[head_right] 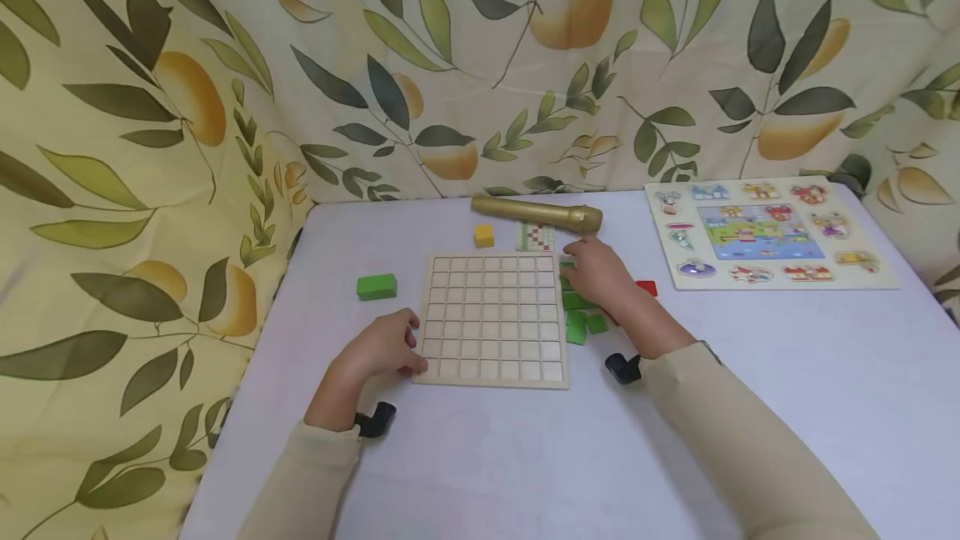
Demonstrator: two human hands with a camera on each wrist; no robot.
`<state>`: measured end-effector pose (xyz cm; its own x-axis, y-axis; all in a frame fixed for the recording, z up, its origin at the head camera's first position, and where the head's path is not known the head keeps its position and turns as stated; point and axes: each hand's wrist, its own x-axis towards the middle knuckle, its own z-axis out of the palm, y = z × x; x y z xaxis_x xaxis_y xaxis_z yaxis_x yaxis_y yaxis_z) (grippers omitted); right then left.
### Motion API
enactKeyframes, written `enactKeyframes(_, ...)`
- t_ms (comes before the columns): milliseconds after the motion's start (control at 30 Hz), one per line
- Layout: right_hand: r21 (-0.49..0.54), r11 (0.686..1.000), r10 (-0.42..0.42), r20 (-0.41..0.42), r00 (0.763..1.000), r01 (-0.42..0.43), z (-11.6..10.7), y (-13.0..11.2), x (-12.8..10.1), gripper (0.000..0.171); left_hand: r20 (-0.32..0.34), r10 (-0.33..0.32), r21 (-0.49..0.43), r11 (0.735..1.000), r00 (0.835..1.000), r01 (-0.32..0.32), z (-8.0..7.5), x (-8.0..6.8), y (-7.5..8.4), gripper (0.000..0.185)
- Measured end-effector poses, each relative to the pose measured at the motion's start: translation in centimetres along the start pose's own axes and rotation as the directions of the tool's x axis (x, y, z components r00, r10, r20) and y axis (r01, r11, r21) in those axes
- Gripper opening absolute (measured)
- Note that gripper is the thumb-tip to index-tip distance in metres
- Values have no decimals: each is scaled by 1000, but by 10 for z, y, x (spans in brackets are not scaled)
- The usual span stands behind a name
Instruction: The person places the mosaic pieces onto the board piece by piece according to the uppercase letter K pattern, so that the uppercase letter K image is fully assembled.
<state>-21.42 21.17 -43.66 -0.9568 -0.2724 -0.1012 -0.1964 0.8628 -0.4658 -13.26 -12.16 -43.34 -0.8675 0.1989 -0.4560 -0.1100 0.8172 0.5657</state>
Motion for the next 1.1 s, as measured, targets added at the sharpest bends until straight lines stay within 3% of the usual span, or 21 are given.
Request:
enactKeyframes(400, -15, 998, 60, 13, 998, -60, 11, 7, 14, 30, -6, -29, -15, 999, 1000, 29, 2, 2, -2, 58)
enactKeyframes(700, 13, 996, 86, -12, 996, -86, 12, 6, 16, 24, -28, -66, 5, 998, 997, 66, 4, 5, 0, 29)
enactKeyframes(867, 46, 995, 89, -22, 996, -88, 11, 5, 13, 23, -48, 5, 36, 999, 999, -3, 4, 7, 1, 48)
enactKeyframes(1100, 66, 992, 104, -11, 995, -103, 12, 3, 10, 25, -38, 134, 221, 968, 990, -123, 7, 9, -1, 85)
